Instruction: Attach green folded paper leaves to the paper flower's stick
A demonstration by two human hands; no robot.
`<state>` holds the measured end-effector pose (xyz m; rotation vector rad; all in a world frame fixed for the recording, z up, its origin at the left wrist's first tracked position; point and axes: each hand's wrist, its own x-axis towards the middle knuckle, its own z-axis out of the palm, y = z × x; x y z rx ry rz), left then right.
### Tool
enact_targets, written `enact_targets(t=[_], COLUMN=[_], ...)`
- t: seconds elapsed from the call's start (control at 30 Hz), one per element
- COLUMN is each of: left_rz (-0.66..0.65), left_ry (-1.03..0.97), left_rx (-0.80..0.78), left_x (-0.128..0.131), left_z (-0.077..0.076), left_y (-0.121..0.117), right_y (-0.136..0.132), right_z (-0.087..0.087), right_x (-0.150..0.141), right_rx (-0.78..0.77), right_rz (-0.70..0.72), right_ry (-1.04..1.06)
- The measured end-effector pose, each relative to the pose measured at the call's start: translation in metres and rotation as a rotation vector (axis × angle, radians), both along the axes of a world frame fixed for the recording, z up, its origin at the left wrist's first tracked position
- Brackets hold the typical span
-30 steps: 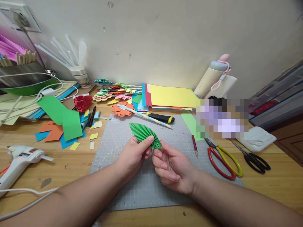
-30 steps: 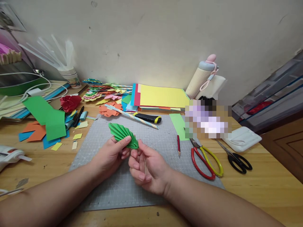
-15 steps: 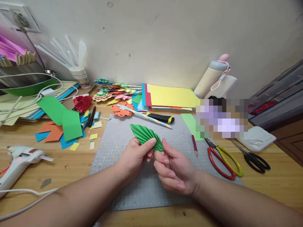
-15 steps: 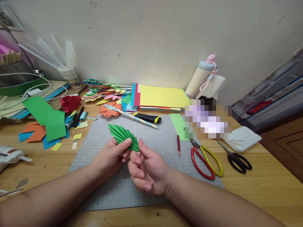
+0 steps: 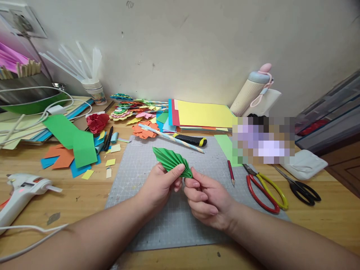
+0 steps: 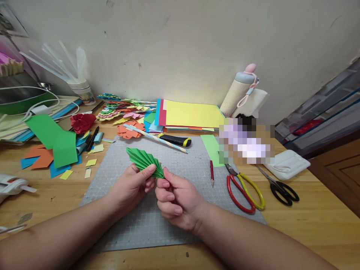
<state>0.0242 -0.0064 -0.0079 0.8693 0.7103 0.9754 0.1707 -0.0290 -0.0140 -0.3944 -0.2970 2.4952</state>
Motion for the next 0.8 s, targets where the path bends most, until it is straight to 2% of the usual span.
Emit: enact_targets(t=[0.3,0.4,0.47,0.57,0.67,0.8], left_rz=[-0.116,-0.135,-0.156,-0.224,-0.257,-0.153], left_ry=[-0.1,-0.131,-0.138,-0.08,0.05,0.147], left_rx=[-0.068,-0.055,-0.033,-0.05,-0.04,0.141], left_x=[-0.002,0.001,0.005,0.011,0.014,0.014], left_z=[0.002,0.001,-0.001,-0.006,-0.006,0.005], left_y=[-0.001,-0.002,-0.006,-0.016,-0.026,-0.036], right_y=[-0.007,-0.005,-0.004,-0.006,-0.013,-0.023], right_z=[0.009,0.009,0.006,-0.001,-0.005,0.002], right_x=[-0.004,-0.007,-0.009,-0.015,-0.021,-0.026], right_rx=[0.015,0.093,0.206,0.479,0.754,1.041], right_rz=[-0.147,-0.22,-0.313,-0.44,-0.489,-0.558], right_ry=[-0.253,-0.345,-0.426,-0.546,-0.72,-0.889])
